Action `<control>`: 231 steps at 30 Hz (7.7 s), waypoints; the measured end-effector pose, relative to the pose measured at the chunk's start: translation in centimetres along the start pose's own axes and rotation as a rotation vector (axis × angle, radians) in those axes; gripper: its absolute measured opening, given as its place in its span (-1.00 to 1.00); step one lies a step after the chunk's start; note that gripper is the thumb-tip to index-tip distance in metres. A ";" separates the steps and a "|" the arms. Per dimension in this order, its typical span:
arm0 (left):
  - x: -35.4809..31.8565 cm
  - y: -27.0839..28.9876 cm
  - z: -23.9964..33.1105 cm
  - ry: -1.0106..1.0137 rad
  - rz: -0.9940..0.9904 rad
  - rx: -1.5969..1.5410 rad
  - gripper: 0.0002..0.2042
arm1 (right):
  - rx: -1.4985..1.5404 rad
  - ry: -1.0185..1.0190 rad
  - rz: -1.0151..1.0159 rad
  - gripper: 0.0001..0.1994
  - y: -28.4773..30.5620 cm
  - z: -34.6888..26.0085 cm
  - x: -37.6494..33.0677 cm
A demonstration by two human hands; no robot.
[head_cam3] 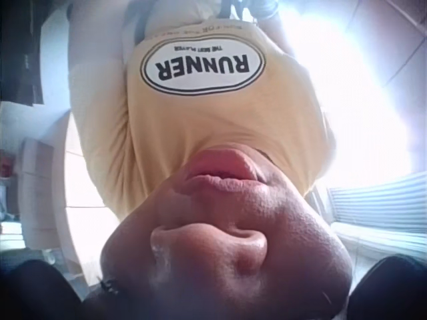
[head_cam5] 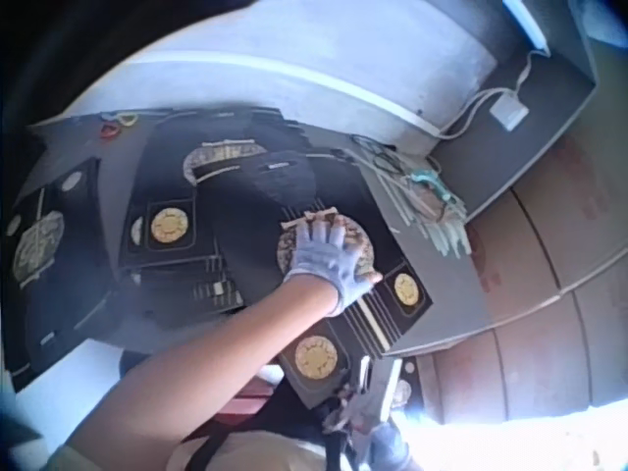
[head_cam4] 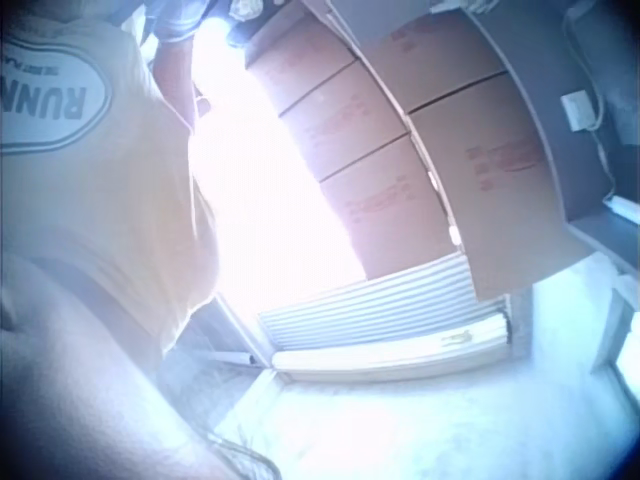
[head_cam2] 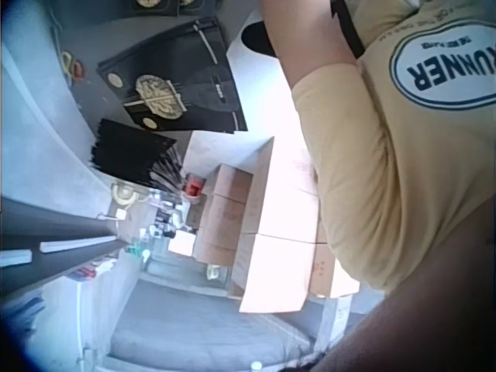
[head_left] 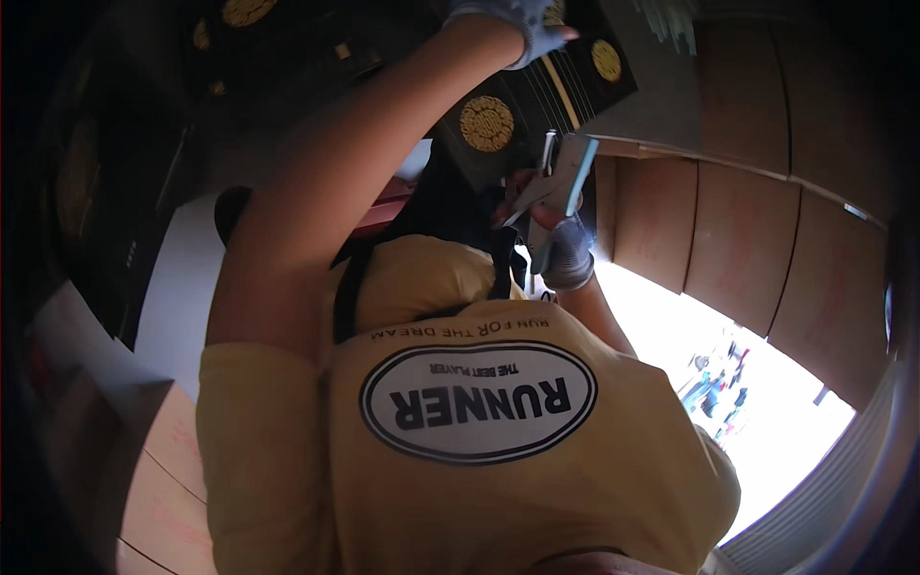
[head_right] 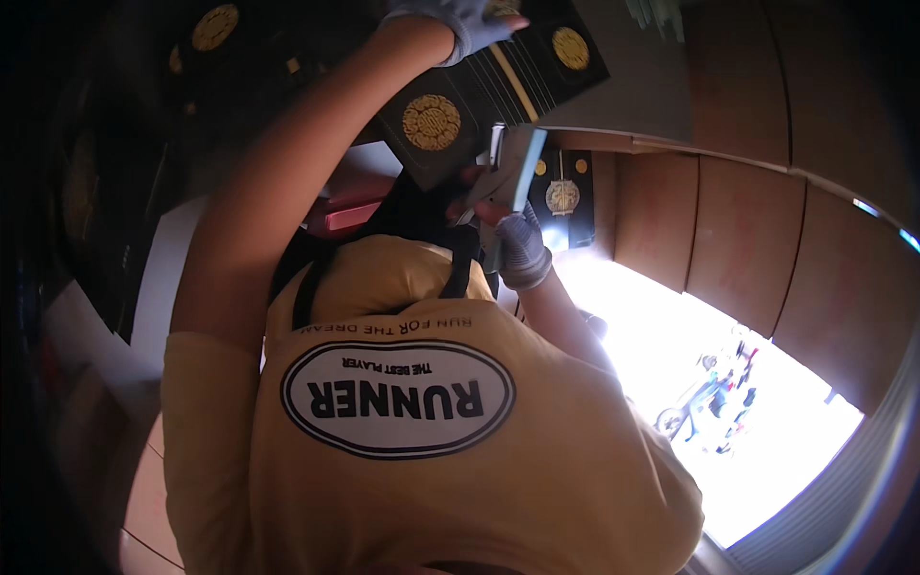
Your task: The person is assembling black cardboard boxes with gold patterns. They use a blue tool to crease the fold lines and a pair of scissors to trim the edges of the cardboard. The person works on multiple boxes, folding and shaping them into their final form.
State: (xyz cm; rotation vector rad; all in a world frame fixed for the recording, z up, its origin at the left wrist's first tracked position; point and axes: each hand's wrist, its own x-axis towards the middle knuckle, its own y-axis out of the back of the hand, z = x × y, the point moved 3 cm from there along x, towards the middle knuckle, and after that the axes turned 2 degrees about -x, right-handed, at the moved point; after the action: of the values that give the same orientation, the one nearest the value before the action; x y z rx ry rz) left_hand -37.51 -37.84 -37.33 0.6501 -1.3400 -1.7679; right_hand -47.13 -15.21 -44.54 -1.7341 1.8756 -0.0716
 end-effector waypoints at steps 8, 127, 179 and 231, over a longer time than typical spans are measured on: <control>-10.8 2.2 0.4 -0.671 -0.065 0.117 -0.21 | 0.002 0.131 -0.273 -0.42 -0.8 -6.5 1.3; -16.3 17.9 -1.3 -0.313 0.983 -0.161 -0.76 | -1.146 1.460 -0.333 -0.67 -18.2 -19.6 4.4; -17.1 8.5 -10.5 -0.110 0.190 0.019 -0.32 | -0.828 1.262 0.027 -0.62 -2.0 -25.4 11.9; -5.3 -1.2 -5.1 -0.077 0.184 0.276 -0.41 | -0.513 -0.153 -0.096 -0.68 4.3 -2.3 3.2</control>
State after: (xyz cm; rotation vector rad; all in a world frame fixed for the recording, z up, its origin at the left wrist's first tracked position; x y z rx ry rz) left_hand -30.97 -35.93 -40.34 0.5892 -1.6599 -1.4887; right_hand -51.96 -18.31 -45.55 -2.0915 1.7972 0.5351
